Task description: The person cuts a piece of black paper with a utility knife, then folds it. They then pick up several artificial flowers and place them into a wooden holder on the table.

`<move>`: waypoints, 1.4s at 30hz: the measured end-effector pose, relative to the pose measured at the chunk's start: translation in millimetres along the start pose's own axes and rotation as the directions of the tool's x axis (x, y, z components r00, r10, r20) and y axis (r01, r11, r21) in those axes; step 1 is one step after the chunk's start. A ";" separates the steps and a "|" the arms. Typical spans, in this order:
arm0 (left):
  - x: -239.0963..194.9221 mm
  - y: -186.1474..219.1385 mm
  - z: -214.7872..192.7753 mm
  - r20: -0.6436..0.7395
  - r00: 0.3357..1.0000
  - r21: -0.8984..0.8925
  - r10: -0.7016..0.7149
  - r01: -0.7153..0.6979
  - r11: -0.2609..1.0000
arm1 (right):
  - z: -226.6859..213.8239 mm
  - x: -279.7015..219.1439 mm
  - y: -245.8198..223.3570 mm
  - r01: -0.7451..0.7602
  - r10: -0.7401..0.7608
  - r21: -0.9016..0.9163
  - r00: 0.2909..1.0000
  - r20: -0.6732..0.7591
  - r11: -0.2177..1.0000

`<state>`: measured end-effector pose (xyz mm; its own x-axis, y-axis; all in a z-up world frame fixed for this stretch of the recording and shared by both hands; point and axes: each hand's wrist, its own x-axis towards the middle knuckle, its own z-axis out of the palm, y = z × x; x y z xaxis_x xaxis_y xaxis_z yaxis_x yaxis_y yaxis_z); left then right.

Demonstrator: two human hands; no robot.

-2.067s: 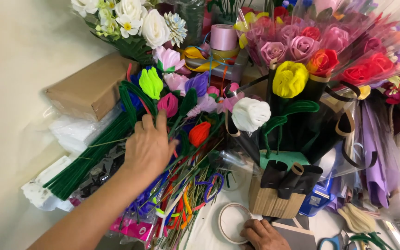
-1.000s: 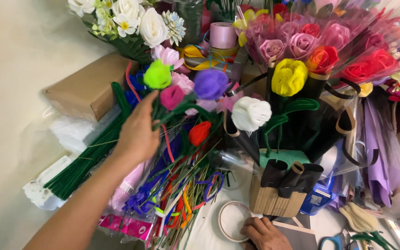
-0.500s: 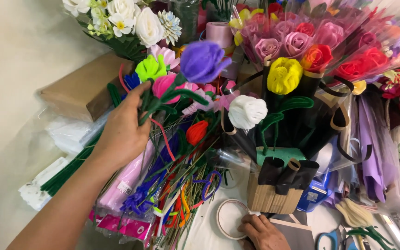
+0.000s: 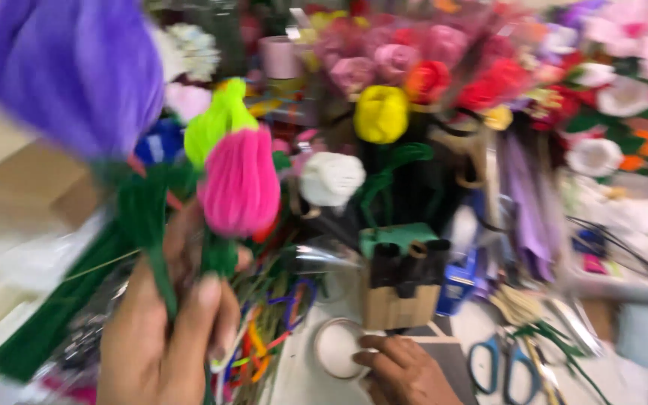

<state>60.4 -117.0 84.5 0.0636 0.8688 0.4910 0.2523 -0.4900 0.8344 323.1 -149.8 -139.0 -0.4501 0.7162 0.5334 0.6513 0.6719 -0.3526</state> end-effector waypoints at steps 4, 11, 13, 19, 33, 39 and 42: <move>-36.0 -42.6 39.9 0.263 0.963 -0.432 -0.063 0.175 0.885 | -45.9 22.2 -32.5 0.034 -0.037 0.393 0.999 0.001 0.919; -49.5 -14.3 160.1 -0.037 0.997 -0.518 -0.069 0.040 0.855 | -91.7 24.2 -77.1 -0.347 0.347 0.581 0.931 0.116 0.736; -50.1 -6.5 185.7 -0.113 0.954 -0.552 -0.278 0.173 0.816 | -72.2 8.5 -65.5 -0.878 0.755 0.214 0.478 0.448 0.428; -36.8 -25.6 210.3 0.247 0.968 -0.690 0.054 0.136 0.711 | -88.2 -17.0 -40.3 -0.535 0.668 0.712 0.734 0.124 0.456; -39.5 -48.6 257.4 0.579 0.813 -0.678 -0.056 0.519 0.520 | -88.7 -74.2 3.1 -0.534 0.832 0.723 0.546 -0.100 0.438; -40.9 -52.2 261.2 0.587 0.808 -0.664 -0.035 0.506 0.550 | -108.9 -61.3 9.4 -0.600 0.714 0.464 0.692 -0.108 0.652; -42.9 -46.0 262.9 0.555 0.832 -0.689 0.007 0.456 0.563 | -128.6 -48.8 4.5 -0.570 0.633 0.344 0.767 -0.104 0.746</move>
<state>299.9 -113.2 -40.7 0.5907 0.7586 0.2748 -0.4943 0.0711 0.8664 426.6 -206.0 -67.8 0.1307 0.9551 0.2658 0.5323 0.1586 -0.8316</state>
